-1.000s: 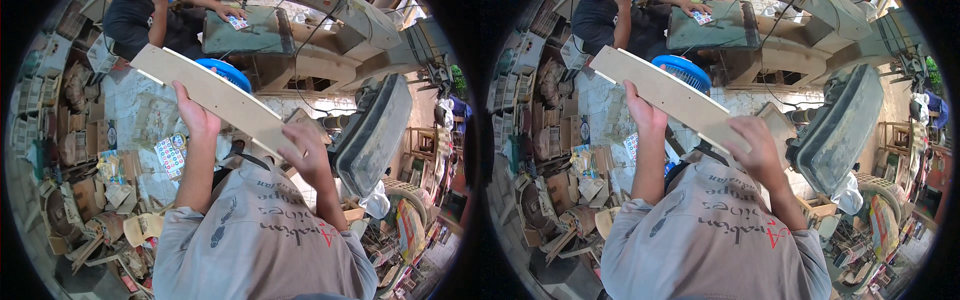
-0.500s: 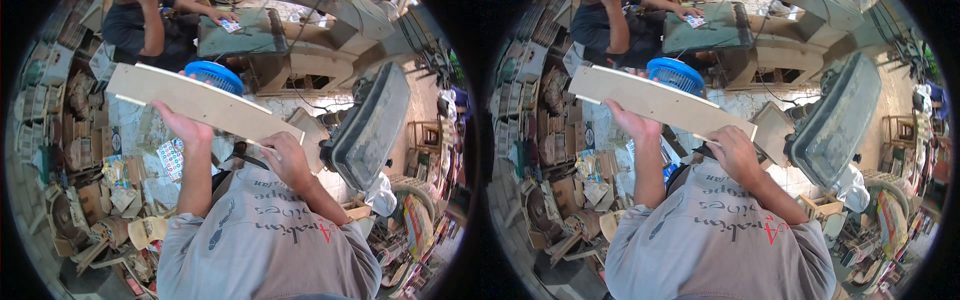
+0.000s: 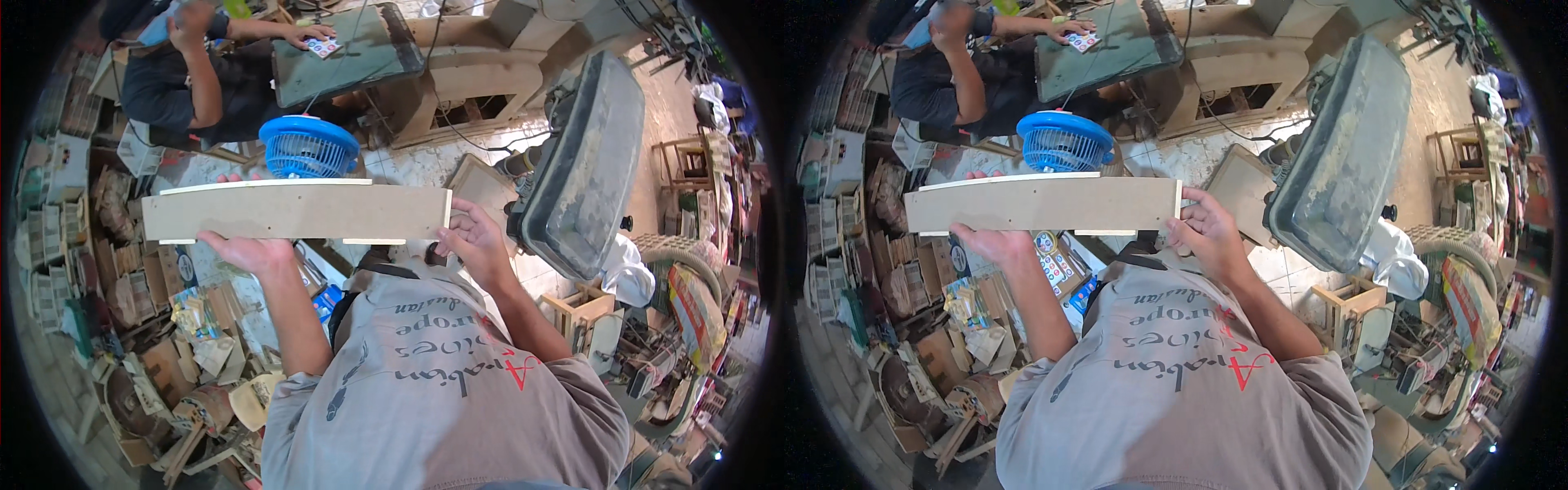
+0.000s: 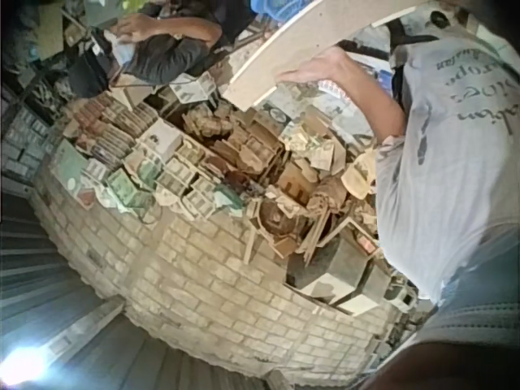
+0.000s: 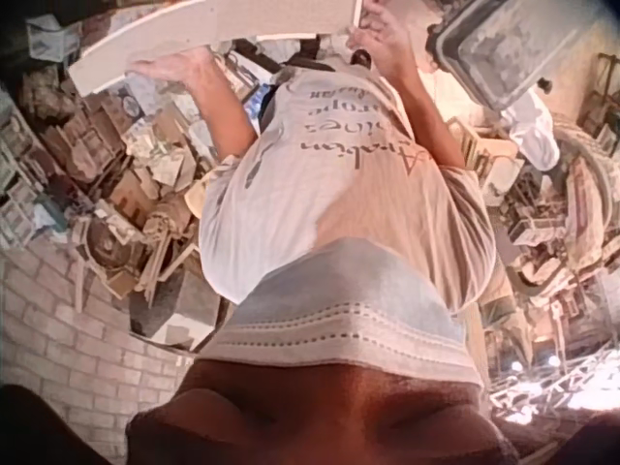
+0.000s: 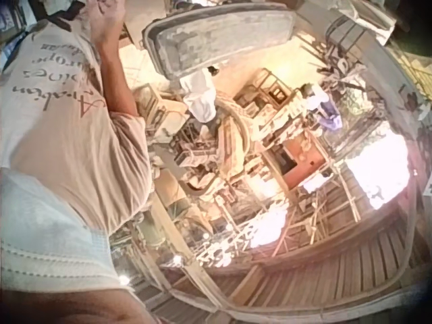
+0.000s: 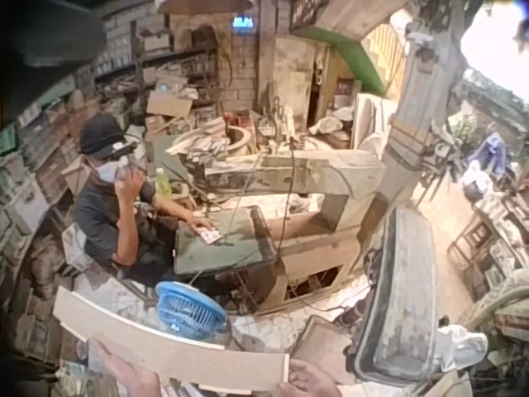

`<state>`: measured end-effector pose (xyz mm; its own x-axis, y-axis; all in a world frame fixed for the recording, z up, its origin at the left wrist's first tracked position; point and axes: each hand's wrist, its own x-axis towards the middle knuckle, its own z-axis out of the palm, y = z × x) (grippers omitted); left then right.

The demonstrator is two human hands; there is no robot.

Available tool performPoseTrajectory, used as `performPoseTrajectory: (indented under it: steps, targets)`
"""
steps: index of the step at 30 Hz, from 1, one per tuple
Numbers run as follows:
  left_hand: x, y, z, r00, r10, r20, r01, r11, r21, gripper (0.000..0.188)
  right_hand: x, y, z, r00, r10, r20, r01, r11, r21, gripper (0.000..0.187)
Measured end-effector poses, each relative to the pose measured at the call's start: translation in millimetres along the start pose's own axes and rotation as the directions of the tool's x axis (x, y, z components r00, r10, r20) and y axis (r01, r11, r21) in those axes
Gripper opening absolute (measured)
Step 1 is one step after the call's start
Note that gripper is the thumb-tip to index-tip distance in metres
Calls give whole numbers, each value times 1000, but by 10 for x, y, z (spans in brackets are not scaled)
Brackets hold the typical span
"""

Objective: The person handles various pieces of wood and a heavy metal box in a cluttered workshop. They pick up a wooden board, inspect it, and move it around before placing it down. They also lift and carry a heavy metal box with pink straps, moving it across the room.

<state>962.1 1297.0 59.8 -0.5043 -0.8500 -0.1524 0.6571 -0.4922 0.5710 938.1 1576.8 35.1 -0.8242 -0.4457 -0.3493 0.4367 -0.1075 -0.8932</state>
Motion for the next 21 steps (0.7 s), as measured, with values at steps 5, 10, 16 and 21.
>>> performPoseTrajectory:
  steps: [5,10,16,21]
  targets:
    - [101,-22,42,991,-31,132,27,999,30,71,-8,23,70,999,10,-47,-12,999,-51,37]
    - [395,-84,-24,898,-107,428,152,986,-71,72,15,129,73,991,114,-71,-102,983,151,28]
    - [551,-186,25,793,-173,583,309,940,-141,74,4,324,119,985,11,-170,-3,999,49,21]
    - [166,-309,411,890,-331,315,269,937,225,73,-90,738,40,978,98,-182,-95,995,26,28]
